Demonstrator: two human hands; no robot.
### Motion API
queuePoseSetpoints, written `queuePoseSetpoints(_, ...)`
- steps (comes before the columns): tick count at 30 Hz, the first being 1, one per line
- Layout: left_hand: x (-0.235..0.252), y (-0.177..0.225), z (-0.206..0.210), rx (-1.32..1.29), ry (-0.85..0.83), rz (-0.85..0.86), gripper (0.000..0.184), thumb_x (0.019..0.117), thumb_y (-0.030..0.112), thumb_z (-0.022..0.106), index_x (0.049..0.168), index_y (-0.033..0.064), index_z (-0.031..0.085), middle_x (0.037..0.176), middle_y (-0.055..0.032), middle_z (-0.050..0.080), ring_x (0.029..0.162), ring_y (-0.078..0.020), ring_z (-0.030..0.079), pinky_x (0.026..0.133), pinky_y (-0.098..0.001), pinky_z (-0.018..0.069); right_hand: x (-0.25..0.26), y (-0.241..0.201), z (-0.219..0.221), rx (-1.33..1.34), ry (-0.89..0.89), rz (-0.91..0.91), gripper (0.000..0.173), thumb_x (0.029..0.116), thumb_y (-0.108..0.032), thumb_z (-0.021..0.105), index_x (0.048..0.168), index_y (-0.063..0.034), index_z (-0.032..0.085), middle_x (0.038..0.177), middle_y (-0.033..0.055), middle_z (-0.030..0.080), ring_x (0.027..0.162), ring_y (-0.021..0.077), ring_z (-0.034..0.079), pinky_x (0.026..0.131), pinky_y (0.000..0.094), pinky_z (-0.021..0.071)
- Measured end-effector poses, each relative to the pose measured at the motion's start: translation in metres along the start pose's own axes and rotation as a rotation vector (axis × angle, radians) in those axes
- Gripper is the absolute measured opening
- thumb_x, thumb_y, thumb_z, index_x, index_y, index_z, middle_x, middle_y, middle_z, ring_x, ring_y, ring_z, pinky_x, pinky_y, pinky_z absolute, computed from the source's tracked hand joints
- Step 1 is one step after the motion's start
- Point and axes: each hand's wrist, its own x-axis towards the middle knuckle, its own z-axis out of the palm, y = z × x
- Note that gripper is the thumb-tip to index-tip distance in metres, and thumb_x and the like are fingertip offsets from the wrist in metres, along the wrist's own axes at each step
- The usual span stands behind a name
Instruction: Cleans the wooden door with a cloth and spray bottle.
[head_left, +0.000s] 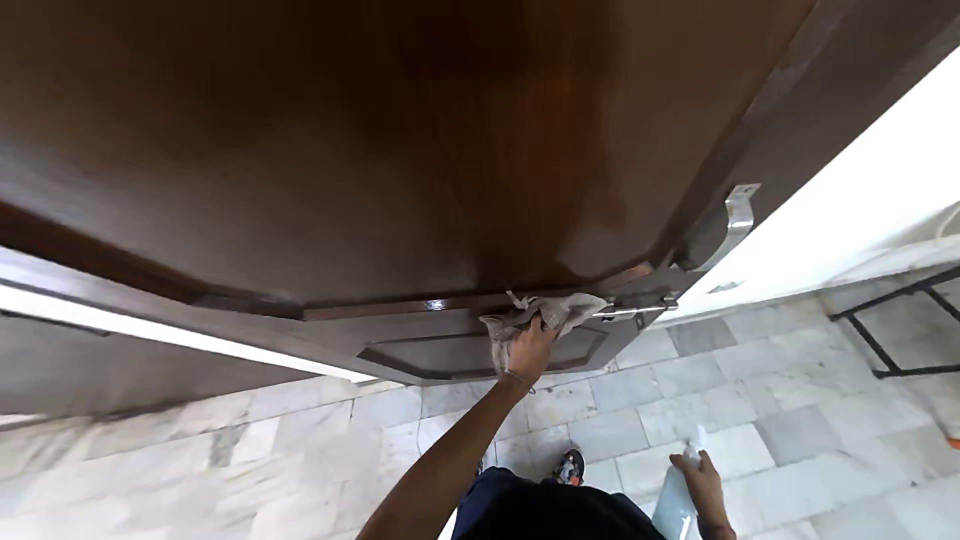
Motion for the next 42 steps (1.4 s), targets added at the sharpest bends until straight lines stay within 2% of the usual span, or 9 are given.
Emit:
queuePoseSetpoints(3,0.004,0.001,0.009,-0.208,0.007,-0.016,0.06,0.0999,0.013,0.059,0.156,0.025,0.042,0.159,-0.0225,0.038,0.122,-0.043,0.06,0.098,-0.0575,0.0511,0.004,-0.003,0.001,0.004,0.002,-0.001,0.058,0.0867,-0.008,0.073,0.138,0.0097,0.052,0.12,0.0347,0.061,0.109,0.0435,0.059,0.094,0.0605,0.0448)
queuePoseSetpoints(10,0.007,0.012,0.033,-0.933,0.155,0.022,0.059,0.0971,-0.004,0.059,0.153,-0.0006,0.04,0.15,-0.0253,0.05,0.137,-0.0356,0.051,0.116,-0.0467,0.0392,0.006,-0.012,0.008,-0.023,-0.034,-0.013,0.058,0.0874,-0.006,0.072,0.138,0.0101,0.051,0.12,0.0347,0.06,0.109,0.043,0.059,0.093,0.0602,0.0447)
queuePoseSetpoints(14,0.012,0.033,0.045,-1.407,0.276,-0.212,0.043,0.0931,-0.015,0.057,0.135,-0.0083,0.055,0.134,-0.0264,0.059,0.119,-0.0297,0.058,0.102,-0.0426,0.0471,0.004,-0.009,0.007,-0.02,-0.018,-0.001,0.057,0.0872,-0.007,0.072,0.138,0.0102,0.051,0.12,0.0354,0.06,0.11,0.0447,0.058,0.093,0.0621,0.0441)
queuePoseSetpoints(17,0.019,0.046,0.046,-1.569,0.264,-0.391,0.047,0.0906,-0.018,0.056,0.136,-0.0061,0.055,0.13,-0.0259,0.058,0.11,-0.0295,0.058,0.093,-0.0445,0.0489,0.0,-0.005,0.001,-0.007,0.007,-0.004,0.057,0.0865,-0.007,0.073,0.136,0.0112,0.052,0.116,0.0345,0.061,0.105,0.042,0.059,0.091,0.0591,0.0456)
queuePoseSetpoints(20,0.02,0.049,0.039,-1.424,0.195,-0.458,0.041,0.091,-0.014,0.058,0.131,-0.0063,0.058,0.125,-0.027,0.059,0.106,-0.0324,0.057,0.09,-0.0469,0.0482,-0.005,-0.002,-0.004,0.03,0.027,0.001,0.055,0.0873,-0.006,0.071,0.136,0.0128,0.051,0.117,0.0348,0.06,0.105,0.0403,0.059,0.092,0.057,0.0456)
queuePoseSetpoints(24,0.027,0.034,0.03,-0.794,-0.059,-0.35,0.034,0.1048,0.014,0.055,0.135,-0.0001,0.061,0.139,-0.0258,0.058,0.133,-0.0383,0.054,0.112,-0.0527,0.0403,-0.003,0.0,-0.006,0.025,0.022,-0.002,0.055,0.0879,-0.006,0.071,0.135,0.013,0.051,0.118,0.0346,0.06,0.106,0.0399,0.058,0.092,0.0564,0.0453)
queuePoseSetpoints(26,0.029,0.027,0.024,-0.666,-0.15,-0.306,0.036,0.1046,0.014,0.054,0.138,0.0016,0.059,0.143,-0.0244,0.056,0.136,-0.0382,0.051,0.114,-0.0535,0.038,-0.002,0.0,-0.006,0.019,0.012,-0.01,0.058,0.0876,-0.006,0.072,0.138,0.0128,0.05,0.122,0.0359,0.059,0.111,0.0429,0.058,0.095,0.0586,0.045)
queuePoseSetpoints(34,0.007,0.028,-0.011,-0.852,-0.086,-0.273,0.033,0.0999,-0.001,0.055,0.132,-0.0056,0.059,0.135,-0.028,0.058,0.125,-0.0389,0.055,0.106,-0.0528,0.0424,-0.001,-0.003,-0.005,-0.002,0.006,-0.022,0.059,0.0879,-0.007,0.072,0.139,0.0113,0.05,0.123,0.0351,0.06,0.112,0.0437,0.058,0.096,0.0595,0.0445)
queuePoseSetpoints(42,-0.002,0.009,-0.017,-0.771,0.047,-0.174,0.034,0.0995,0.005,0.059,0.133,0.002,0.064,0.13,-0.0225,0.066,0.123,-0.0359,0.062,0.108,-0.0517,0.0453,-0.007,-0.005,-0.006,-0.016,-0.016,-0.045,0.058,0.0883,-0.005,0.07,0.138,0.014,0.047,0.124,0.0348,0.058,0.11,0.0383,0.059,0.096,0.0531,0.0469)
